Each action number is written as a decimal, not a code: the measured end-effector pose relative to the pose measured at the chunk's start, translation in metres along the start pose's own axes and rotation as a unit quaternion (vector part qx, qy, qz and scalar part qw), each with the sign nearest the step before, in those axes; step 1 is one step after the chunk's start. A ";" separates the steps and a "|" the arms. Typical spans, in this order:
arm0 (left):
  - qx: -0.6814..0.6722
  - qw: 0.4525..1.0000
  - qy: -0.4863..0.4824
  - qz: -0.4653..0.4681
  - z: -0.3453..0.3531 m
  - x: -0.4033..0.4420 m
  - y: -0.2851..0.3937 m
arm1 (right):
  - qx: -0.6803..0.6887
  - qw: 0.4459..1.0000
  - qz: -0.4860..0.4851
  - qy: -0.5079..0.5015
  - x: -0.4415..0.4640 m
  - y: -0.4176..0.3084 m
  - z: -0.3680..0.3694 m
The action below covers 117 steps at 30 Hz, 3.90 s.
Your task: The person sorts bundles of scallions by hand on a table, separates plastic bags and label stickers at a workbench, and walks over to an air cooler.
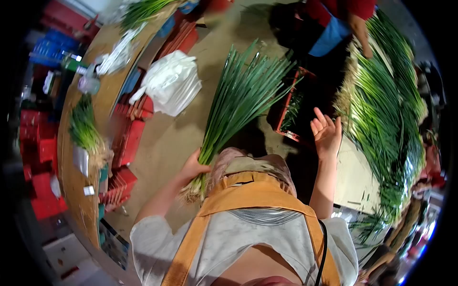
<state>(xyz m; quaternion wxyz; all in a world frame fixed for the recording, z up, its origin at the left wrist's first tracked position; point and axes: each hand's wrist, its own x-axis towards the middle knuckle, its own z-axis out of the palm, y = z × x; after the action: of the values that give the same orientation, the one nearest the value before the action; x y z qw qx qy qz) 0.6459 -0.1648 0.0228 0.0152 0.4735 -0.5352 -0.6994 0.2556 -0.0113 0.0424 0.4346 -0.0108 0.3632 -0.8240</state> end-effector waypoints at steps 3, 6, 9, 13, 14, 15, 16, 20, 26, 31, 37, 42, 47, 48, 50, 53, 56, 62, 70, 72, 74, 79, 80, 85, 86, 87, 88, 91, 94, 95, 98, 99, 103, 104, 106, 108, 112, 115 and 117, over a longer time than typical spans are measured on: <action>-0.075 0.996 0.001 -0.044 -0.012 0.017 0.003 | -0.019 0.997 0.076 -0.029 0.008 0.032 0.020; -0.189 0.981 -0.009 -0.049 -0.019 0.036 0.004 | -0.082 0.983 0.141 -0.079 0.011 0.060 0.047; -0.309 0.950 -0.006 -0.033 -0.014 0.048 0.009 | -0.130 0.965 0.191 -0.125 0.014 0.075 0.066; -0.352 0.935 0.030 -0.019 -0.006 0.038 0.020 | -0.153 0.949 0.232 -0.152 0.033 0.085 0.078; -0.347 0.937 0.031 -0.007 -0.005 0.034 0.023 | -0.161 0.945 0.251 -0.138 0.038 0.085 0.082; -0.341 0.940 0.032 0.004 -0.003 0.028 0.024 | -0.158 0.940 0.258 -0.156 0.045 0.085 0.085; -0.335 0.942 0.032 0.014 0.000 0.023 0.024 | -0.166 0.934 0.266 -0.173 0.054 0.088 0.085; -0.223 0.954 0.198 0.006 0.021 0.005 0.016 | -0.205 0.917 0.273 -0.204 0.083 0.091 0.099; -0.163 0.947 0.277 0.018 0.047 -0.042 0.000 | -0.236 0.897 0.248 -0.281 0.123 0.097 0.125; -0.166 0.933 0.318 0.014 0.081 -0.075 -0.006 | -0.248 0.894 0.202 -0.313 0.155 0.107 0.153; -0.195 0.917 0.349 -0.006 0.115 -0.092 -0.002 | -0.188 0.928 0.176 -0.269 0.165 0.118 0.165; -0.240 0.904 0.354 0.010 0.131 -0.099 0.006 | -0.154 0.958 0.130 -0.203 0.170 0.126 0.154; -0.225 0.906 0.357 0.018 0.138 -0.100 -0.002 | -0.136 0.975 0.114 -0.136 0.182 0.125 0.149; -0.221 0.906 0.362 0.017 0.139 -0.099 -0.001 | -0.129 0.973 0.131 -0.140 0.180 0.125 0.148; -0.232 0.906 0.354 0.001 0.142 -0.100 0.005 | -0.159 0.951 0.194 -0.183 0.169 0.127 0.142; -0.215 0.910 0.354 0.012 0.143 -0.098 -0.001 | -0.217 0.904 0.266 -0.255 0.146 0.132 0.133; -0.228 0.906 0.357 -0.011 0.143 -0.096 0.006 | -0.232 0.877 0.310 -0.283 0.125 0.138 0.126; -0.226 0.908 0.353 0.000 0.140 -0.092 -0.003 | -0.149 0.864 0.393 -0.278 0.099 0.138 0.125; -0.249 0.907 0.339 0.018 0.139 -0.092 0.000 | -0.076 0.867 0.406 -0.279 0.093 0.140 0.133; -0.254 0.906 0.339 0.020 0.140 -0.093 -0.001 | -0.061 0.897 0.380 -0.219 0.099 0.145 0.137; -0.229 0.907 0.354 0.007 0.140 -0.094 -0.004 | -0.014 0.879 0.338 -0.337 0.126 0.132 0.137; -0.178 0.910 0.375 0.013 0.143 -0.097 -0.003 | 0.017 0.899 0.242 -0.365 0.161 0.112 0.167; -0.174 0.907 0.382 0.019 0.143 -0.095 -0.001 | 0.039 0.890 0.239 -0.387 0.163 0.110 0.169; -0.102 0.911 0.399 0.019 0.145 -0.100 -0.015 | -0.075 0.903 0.233 -0.352 0.152 0.116 0.177; -0.097 0.911 0.400 0.013 0.145 -0.099 -0.011 | -0.073 0.900 0.242 -0.354 0.150 0.119 0.175; -0.093 0.911 0.401 0.006 0.144 -0.099 -0.007 | -0.072 0.897 0.252 -0.355 0.148 0.121 0.172; -0.137 0.910 0.391 0.001 0.145 -0.098 -0.010 | -0.079 0.899 0.248 -0.352 0.146 0.125 0.170; -0.240 0.899 0.366 -0.011 0.147 -0.098 -0.016 | -0.088 0.906 0.228 -0.345 0.142 0.132 0.164; -0.256 0.895 0.366 -0.005 0.139 -0.101 -0.013 | -0.076 0.919 0.194 -0.336 0.139 0.135 0.158; -0.231 0.902 0.365 -0.004 0.135 -0.099 -0.024 | -0.097 0.927 0.167 -0.322 0.135 0.135 0.158; -0.319 0.886 0.334 0.045 0.113 -0.094 -0.006 | -0.047 0.935 0.167 -0.311 0.120 0.142 0.156; -0.322 0.893 0.313 0.024 0.102 -0.091 -0.016 | -0.026 0.924 0.193 -0.328 0.115 0.144 0.154; -0.419 0.867 0.259 0.069 0.069 -0.073 -0.027 | -0.037 0.872 0.278 -0.401 0.090 0.152 0.143; -0.448 0.853 0.262 0.055 0.064 -0.069 -0.030 | -0.170 0.867 0.287 -0.370 0.081 0.153 0.140; -0.498 0.824 0.267 0.041 0.058 -0.061 -0.030 | -0.210 0.826 0.275 -0.445 0.064 0.154 0.129; -0.541 0.796 0.271 0.037 0.056 -0.055 -0.023 | -0.224 0.772 0.297 -0.516 0.056 0.156 0.117; -0.540 0.787 0.294 0.053 0.057 -0.042 -0.010 | -0.297 0.677 0.311 -0.597 0.043 0.158 0.110; -0.560 0.771 0.301 0.038 0.058 -0.034 -0.007 | -0.312 0.643 0.282 -0.640 0.032 0.160 0.118; -0.557 0.769 0.312 0.020 0.059 -0.031 -0.007 | -0.291 0.621 0.308 -0.660 0.027 0.158 0.128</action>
<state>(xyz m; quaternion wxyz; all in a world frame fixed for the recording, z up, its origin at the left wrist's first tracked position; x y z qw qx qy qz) 0.6263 -0.1026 0.0359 0.4567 0.5634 -0.0264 -0.6880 0.3935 -0.1628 0.0320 0.7602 -0.5647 0.1818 -0.2649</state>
